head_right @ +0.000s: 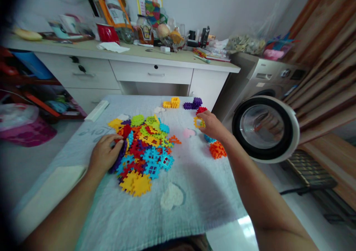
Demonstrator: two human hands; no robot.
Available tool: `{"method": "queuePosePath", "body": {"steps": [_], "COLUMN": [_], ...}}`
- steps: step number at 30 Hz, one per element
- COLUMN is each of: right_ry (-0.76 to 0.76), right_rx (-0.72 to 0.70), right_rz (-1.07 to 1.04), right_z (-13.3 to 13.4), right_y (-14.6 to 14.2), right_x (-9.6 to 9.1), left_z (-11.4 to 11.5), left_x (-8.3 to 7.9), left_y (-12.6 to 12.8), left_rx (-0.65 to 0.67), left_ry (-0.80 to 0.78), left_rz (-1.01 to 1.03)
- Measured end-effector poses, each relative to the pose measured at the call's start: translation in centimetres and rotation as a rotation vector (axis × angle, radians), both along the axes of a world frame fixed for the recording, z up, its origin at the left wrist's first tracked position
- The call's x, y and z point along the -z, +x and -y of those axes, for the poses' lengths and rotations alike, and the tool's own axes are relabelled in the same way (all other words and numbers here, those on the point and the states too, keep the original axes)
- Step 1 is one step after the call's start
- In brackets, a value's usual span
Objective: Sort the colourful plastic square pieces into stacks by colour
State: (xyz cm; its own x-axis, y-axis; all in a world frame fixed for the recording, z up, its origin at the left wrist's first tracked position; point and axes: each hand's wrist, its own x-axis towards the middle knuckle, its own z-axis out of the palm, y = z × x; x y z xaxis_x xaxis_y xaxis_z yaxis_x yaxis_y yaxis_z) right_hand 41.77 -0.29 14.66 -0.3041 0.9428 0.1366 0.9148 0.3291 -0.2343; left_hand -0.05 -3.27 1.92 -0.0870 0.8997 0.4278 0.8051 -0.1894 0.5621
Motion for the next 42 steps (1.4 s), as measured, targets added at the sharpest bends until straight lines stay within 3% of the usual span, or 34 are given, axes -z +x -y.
{"method": "queuePosePath", "body": {"steps": [4,9,14,23,33,42], "right_ry": [-0.022,0.004,0.038,0.056,-0.011,-0.007], "right_rx": [0.004,-0.002,0.115,0.178,0.169,0.125], "right_rz": [0.089,0.095,0.139,0.195,0.315,0.264], "right_z": [-3.5,-8.4,-13.0,-20.2,-24.6,-24.7], "right_y": [-0.8,-4.5,-7.8,-8.9,-9.4,-9.0], "right_x": [0.3,2.3,3.7,3.9,4.3,4.6], "left_z": [-0.1,-0.2,-0.3,-0.2,-0.1,0.0], "left_x": [0.2,0.5,0.6,0.4,0.4,0.3], "left_y": [-0.2,-0.3,-0.3,-0.2,0.0,0.0], "left_rx": [-0.003,-0.005,-0.013,-0.006,-0.028,-0.026], "left_ry": [-0.011,-0.02,-0.028,-0.041,-0.057,-0.063], "left_rz": [0.008,0.009,0.034,0.054,0.08,0.076]}}
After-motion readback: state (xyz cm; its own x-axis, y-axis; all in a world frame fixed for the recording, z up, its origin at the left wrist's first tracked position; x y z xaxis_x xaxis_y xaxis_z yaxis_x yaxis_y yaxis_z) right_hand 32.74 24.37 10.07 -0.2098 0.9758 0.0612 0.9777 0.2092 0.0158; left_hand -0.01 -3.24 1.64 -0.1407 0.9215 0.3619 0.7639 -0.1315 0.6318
